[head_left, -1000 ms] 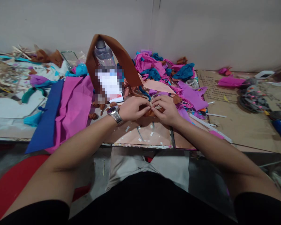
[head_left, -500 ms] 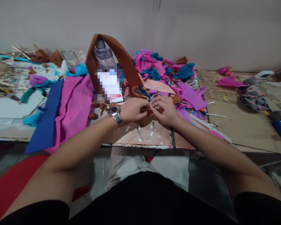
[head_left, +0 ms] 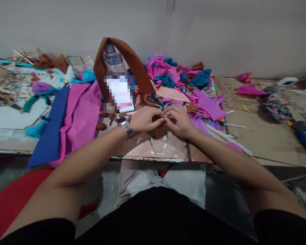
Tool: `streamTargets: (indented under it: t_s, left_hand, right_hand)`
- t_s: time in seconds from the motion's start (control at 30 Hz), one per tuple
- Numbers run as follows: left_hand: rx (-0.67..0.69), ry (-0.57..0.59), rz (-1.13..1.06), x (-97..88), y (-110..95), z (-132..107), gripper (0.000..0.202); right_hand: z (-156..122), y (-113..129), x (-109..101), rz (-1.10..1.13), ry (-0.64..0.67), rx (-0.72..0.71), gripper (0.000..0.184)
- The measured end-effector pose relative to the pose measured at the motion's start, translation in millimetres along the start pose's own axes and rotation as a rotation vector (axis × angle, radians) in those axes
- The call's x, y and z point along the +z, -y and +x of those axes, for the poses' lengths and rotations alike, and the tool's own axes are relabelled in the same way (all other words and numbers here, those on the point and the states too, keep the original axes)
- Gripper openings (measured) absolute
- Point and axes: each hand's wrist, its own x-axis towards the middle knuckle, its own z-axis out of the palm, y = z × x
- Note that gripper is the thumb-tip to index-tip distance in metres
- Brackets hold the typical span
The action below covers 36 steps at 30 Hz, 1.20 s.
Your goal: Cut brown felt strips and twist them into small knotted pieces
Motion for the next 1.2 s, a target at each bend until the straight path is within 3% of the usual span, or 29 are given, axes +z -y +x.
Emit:
streamTargets:
  t_s: [0.73,1.2]
  left_hand:
    - [-0.006,-0.062,0.054,1.1,1.7,-0.7,0.028]
    - [-0.021,-0.134,0.244,3.0,5.3,0.4,0.023]
  right_hand:
    - [-1.0,1.4,-4.5,-0.054,-0.057,0.034,0.007]
    - [-1.5,-1.4,-6.0,-0.095,-0.092,0.063,0.009]
